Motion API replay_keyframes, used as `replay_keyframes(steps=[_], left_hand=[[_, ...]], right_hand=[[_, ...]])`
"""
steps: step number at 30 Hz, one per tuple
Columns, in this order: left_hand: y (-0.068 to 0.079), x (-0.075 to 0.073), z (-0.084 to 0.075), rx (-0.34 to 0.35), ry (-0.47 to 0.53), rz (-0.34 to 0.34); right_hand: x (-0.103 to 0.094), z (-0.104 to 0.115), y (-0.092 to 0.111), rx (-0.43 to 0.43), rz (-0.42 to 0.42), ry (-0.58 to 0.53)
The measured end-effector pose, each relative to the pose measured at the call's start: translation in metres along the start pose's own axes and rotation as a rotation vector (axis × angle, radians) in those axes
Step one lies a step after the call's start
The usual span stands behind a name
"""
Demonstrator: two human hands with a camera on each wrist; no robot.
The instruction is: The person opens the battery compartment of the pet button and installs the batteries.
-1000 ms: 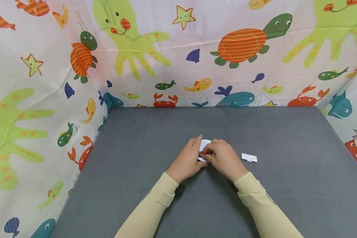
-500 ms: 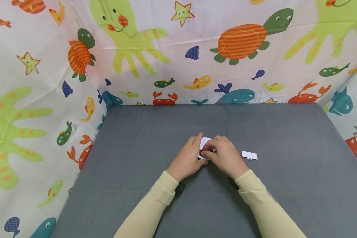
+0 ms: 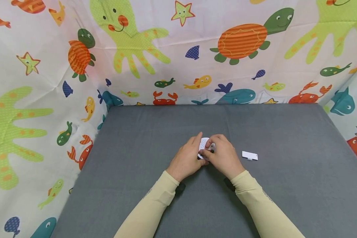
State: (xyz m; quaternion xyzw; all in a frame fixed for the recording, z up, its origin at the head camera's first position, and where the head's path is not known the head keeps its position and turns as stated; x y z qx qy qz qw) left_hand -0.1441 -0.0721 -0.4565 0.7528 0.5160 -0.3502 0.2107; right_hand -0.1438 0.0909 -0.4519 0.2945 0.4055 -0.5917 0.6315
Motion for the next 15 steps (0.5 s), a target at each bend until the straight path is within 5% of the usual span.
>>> replay_keyframes(steps=[15], left_hand=[[-0.0004,0.0005,0.0022,0.046,-0.014,-0.006]], right_hand=[[0.0042,-0.0026,0.0013,0.027,0.014,-0.023]])
Point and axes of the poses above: each hand's wrist, its own y-axis away from the middle knuckle, its own x-axis out of the palm, z = x × y, the point moved 1 cm from there along -y, towards the middle knuckle, and after that the axes turned 12 degrees about y, right-handed, at the moved point
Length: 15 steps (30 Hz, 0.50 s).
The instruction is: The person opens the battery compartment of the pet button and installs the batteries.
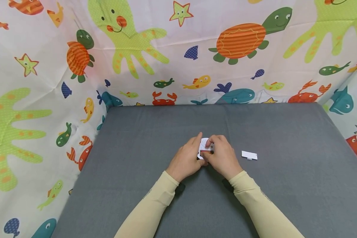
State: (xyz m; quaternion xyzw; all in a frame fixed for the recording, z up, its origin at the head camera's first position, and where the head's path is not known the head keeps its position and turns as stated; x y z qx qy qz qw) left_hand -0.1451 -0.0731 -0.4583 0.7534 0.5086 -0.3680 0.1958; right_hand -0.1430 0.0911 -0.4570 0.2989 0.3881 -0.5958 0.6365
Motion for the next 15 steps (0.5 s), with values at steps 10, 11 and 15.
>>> replay_keyframes(steps=[10,11,15], left_hand=[[0.000,0.001,0.001,-0.087,0.046,0.004],[0.000,0.002,0.001,-0.095,0.052,0.004],[-0.002,0.001,0.001,-0.101,0.069,-0.005]], right_hand=[[-0.025,-0.029,0.009,-0.095,-0.005,0.093],[-0.030,-0.034,0.011,-0.099,-0.011,0.116],[-0.050,-0.056,0.020,-0.104,-0.009,0.186]])
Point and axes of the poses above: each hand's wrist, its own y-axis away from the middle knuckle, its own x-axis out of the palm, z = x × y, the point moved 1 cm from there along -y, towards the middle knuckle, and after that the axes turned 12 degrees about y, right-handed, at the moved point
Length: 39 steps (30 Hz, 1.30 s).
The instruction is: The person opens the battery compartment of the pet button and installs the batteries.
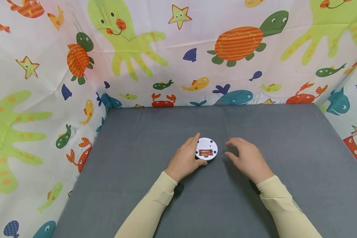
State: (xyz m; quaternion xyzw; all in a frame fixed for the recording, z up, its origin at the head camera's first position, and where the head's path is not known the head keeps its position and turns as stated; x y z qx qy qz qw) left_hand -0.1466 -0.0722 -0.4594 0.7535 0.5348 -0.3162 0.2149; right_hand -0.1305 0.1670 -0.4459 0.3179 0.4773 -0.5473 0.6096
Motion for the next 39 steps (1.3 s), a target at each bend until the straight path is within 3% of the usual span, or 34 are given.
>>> replay_keyframes(steps=[9,16,21,27,39], left_hand=[[0.000,-0.002,0.000,-0.003,0.000,-0.002],[0.003,-0.002,0.002,-0.002,0.000,-0.004],[0.003,-0.002,0.002,-0.002,0.008,-0.003],[0.001,-0.001,0.001,-0.008,0.005,-0.004],[-0.001,0.001,0.002,0.006,-0.019,0.003]], right_hand=[[-0.013,-0.045,0.019,0.035,0.003,0.127],[-0.006,-0.052,0.018,0.053,0.039,0.153],[-0.003,-0.052,0.018,0.019,-0.008,0.195],[-0.004,-0.037,0.012,-0.030,-0.052,0.222],[-0.005,0.032,-0.011,-0.159,-0.095,0.196]])
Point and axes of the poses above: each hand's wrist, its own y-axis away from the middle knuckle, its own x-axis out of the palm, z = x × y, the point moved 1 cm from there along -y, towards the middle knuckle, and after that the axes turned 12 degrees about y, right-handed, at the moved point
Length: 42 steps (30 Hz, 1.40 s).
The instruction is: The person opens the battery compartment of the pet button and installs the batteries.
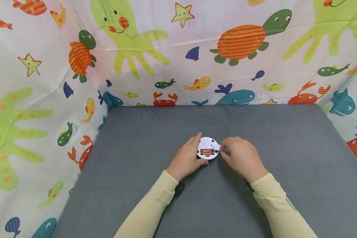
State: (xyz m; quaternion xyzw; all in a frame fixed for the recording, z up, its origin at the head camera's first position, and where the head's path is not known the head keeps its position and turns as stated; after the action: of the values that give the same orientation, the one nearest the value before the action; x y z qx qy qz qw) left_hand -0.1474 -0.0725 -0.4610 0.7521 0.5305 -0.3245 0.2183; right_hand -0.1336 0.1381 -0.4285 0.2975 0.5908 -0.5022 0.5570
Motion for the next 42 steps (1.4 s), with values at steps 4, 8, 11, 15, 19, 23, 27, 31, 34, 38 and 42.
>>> replay_keyframes(steps=[4,8,11,15,19,23,27,31,34,38,42], left_hand=[[0.000,-0.001,0.002,0.022,0.003,0.000],[0.000,-0.001,0.002,0.032,0.003,0.000],[0.000,-0.002,0.002,0.033,0.003,-0.002],[0.000,-0.002,-0.001,0.036,-0.001,-0.002],[-0.001,-0.003,-0.001,0.039,-0.006,-0.003],[0.000,-0.003,0.000,0.043,-0.011,-0.006],[0.000,-0.002,-0.001,0.045,-0.015,-0.006],[0.000,-0.001,-0.001,0.037,-0.013,-0.002],[0.000,0.000,0.000,0.036,-0.014,-0.001],[0.000,-0.001,0.000,0.042,-0.018,0.001],[0.000,-0.001,0.000,0.046,-0.015,0.005]], right_hand=[[0.004,0.022,-0.007,-0.068,-0.034,-0.033],[0.010,0.036,-0.009,-0.118,-0.067,-0.045],[0.015,0.039,-0.009,-0.132,-0.076,-0.046],[0.018,0.038,-0.008,-0.139,-0.098,-0.046],[0.022,0.037,-0.008,-0.138,-0.122,-0.051],[0.024,0.037,-0.007,-0.131,-0.129,-0.048],[0.024,0.037,-0.006,-0.128,-0.140,-0.038],[0.025,0.036,-0.005,-0.128,-0.152,-0.031],[0.025,0.036,-0.005,-0.130,-0.152,-0.029],[0.025,0.036,-0.005,-0.134,-0.147,-0.018],[0.025,0.036,-0.006,-0.135,-0.141,-0.002]])
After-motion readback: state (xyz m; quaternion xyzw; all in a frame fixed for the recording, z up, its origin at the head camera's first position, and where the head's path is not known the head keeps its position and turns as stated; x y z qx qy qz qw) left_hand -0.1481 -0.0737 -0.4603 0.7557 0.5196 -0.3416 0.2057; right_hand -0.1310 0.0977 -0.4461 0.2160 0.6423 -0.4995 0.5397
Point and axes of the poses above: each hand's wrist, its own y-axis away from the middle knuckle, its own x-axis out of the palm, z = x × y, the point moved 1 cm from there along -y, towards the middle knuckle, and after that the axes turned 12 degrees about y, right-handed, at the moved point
